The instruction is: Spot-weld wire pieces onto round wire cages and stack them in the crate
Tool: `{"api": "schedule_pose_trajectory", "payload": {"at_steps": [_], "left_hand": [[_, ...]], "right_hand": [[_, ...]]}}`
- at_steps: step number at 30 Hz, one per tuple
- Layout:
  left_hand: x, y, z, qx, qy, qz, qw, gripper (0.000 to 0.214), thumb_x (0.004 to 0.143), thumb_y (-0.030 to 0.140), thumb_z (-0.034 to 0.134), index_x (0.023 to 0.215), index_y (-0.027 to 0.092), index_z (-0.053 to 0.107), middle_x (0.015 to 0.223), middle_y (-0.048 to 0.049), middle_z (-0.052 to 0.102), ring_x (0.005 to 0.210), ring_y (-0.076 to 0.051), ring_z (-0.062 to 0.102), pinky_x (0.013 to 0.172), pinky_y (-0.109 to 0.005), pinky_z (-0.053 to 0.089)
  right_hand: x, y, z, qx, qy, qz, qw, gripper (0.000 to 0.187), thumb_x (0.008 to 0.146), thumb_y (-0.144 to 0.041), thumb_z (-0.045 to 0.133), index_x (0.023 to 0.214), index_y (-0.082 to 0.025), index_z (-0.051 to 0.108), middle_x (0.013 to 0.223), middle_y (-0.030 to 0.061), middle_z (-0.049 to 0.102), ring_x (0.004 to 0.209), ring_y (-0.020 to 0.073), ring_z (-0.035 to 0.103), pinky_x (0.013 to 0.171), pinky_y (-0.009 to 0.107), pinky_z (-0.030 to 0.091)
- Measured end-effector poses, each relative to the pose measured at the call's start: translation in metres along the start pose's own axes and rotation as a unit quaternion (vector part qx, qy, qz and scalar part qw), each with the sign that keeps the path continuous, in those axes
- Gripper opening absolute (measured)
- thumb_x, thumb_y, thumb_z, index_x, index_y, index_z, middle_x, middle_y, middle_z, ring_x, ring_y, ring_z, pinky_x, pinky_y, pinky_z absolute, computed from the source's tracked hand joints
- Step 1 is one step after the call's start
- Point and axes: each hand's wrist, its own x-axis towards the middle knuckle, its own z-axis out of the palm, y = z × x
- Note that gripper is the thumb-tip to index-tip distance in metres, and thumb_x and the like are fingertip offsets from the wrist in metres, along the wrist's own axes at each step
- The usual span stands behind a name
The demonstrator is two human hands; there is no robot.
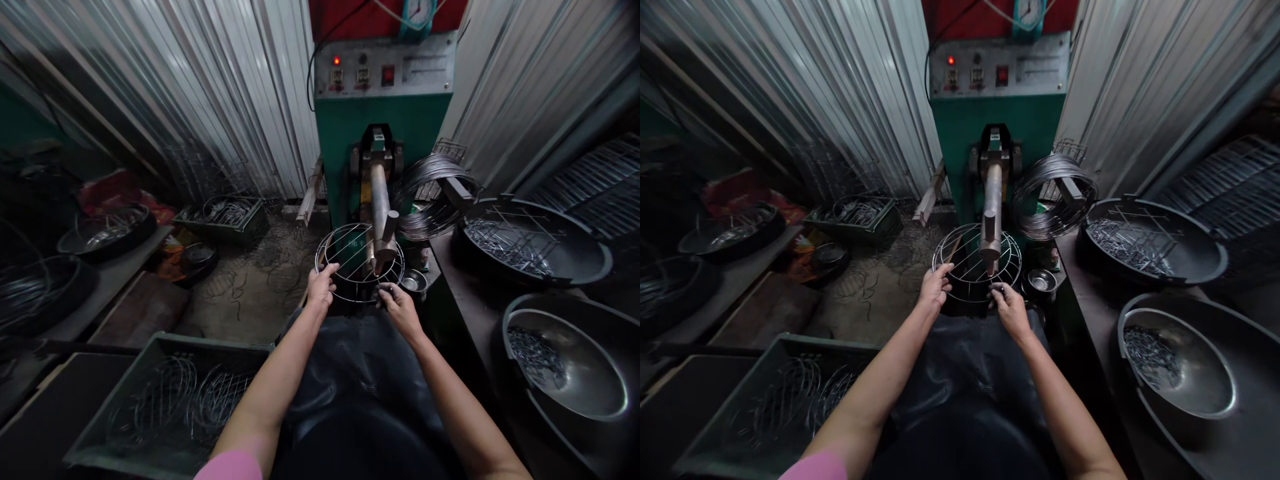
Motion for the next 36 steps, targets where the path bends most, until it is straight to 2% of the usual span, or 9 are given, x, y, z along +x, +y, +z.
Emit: {"api": "schedule_pose_trajectory", "payload": {"at_steps": [8,17,21,24,26,31,34,36], "left_hand": [[0.006,0.001,0.001,-0.014,-0.004,-0.004,1.000,0.049,0.041,0.024,0.076,0.072,0.020,0.038,0.052,0.0115,0.035,0.038,-0.001,0.022,0.035,-0.015,0.011],[0.003,0.005,0.005,0.007,0.022,-0.019,1.000,0.047,0.042,0.024,0.077,0.067,0.020,0.037,0.048,0.0127,0.028,0.036,0.000,0.021,0.033,-0.014,0.011],[0.002,0.006,0.005,0.012,0.028,-0.024,0.999,0.045,0.042,0.025,0.077,0.063,0.019,0.037,0.047,0.0129,0.025,0.036,0.000,0.019,0.034,-0.015,0.010],[-0.001,0.006,0.007,0.011,0.037,-0.021,0.999,0.045,0.042,0.026,0.077,0.064,0.018,0.039,0.048,0.0118,0.029,0.037,0.000,0.022,0.035,-0.015,0.011],[-0.004,0.006,0.008,0.005,0.044,-0.015,0.999,0.046,0.041,0.026,0.078,0.066,0.018,0.040,0.050,0.0108,0.033,0.038,-0.001,0.025,0.036,-0.016,0.012],[-0.007,0.005,0.002,0.001,0.031,-0.039,0.999,0.050,0.039,0.031,0.082,0.068,0.018,0.043,0.051,0.0104,0.033,0.039,-0.002,0.025,0.036,-0.016,0.015],[0.005,0.010,-0.008,0.020,0.019,-0.091,0.995,0.051,0.043,0.045,0.081,0.071,0.018,0.048,0.054,0.0081,0.037,0.040,-0.004,0.034,0.037,-0.017,0.027],[0.018,0.015,-0.012,0.045,0.013,-0.135,0.990,0.049,0.045,0.046,0.081,0.071,0.018,0.050,0.056,0.0060,0.042,0.042,-0.006,0.040,0.039,-0.019,0.033]], "right_hand": [[0.010,-0.002,-0.001,0.013,-0.016,0.004,1.000,0.027,0.078,-0.041,0.052,0.087,-0.017,0.057,0.069,0.0009,0.059,0.050,0.0107,0.052,0.052,0.025,0.042],[0.009,-0.011,0.001,0.017,-0.007,0.023,1.000,0.032,0.076,-0.047,0.053,0.086,-0.017,0.057,0.067,0.0002,0.060,0.049,0.0102,0.053,0.050,0.024,0.042],[0.002,-0.006,-0.004,0.044,0.049,0.030,0.997,0.037,0.077,-0.048,0.053,0.095,-0.016,0.056,0.073,0.0028,0.063,0.053,0.0119,0.057,0.053,0.025,0.046],[-0.014,0.010,-0.023,0.060,0.112,0.060,0.990,0.038,0.078,-0.045,0.052,0.101,-0.015,0.055,0.074,0.0024,0.062,0.054,0.0122,0.057,0.051,0.025,0.046],[-0.032,0.028,-0.040,0.067,0.131,0.104,0.984,0.038,0.075,-0.043,0.054,0.101,-0.015,0.055,0.074,0.0021,0.062,0.055,0.0129,0.058,0.051,0.026,0.048],[-0.085,0.079,-0.070,0.020,0.071,0.228,0.971,0.038,0.065,-0.041,0.060,0.092,-0.014,0.060,0.064,0.0028,0.063,0.050,0.0159,0.060,0.046,0.029,0.050],[-0.102,0.096,-0.074,0.009,0.083,0.236,0.968,0.041,0.066,-0.044,0.058,0.093,-0.014,0.062,0.060,0.0028,0.063,0.045,0.0162,0.059,0.042,0.029,0.048],[-0.102,0.101,-0.074,-0.009,0.096,0.226,0.969,0.041,0.068,-0.045,0.057,0.093,-0.013,0.063,0.055,0.0016,0.061,0.041,0.0156,0.057,0.040,0.028,0.046]]}}
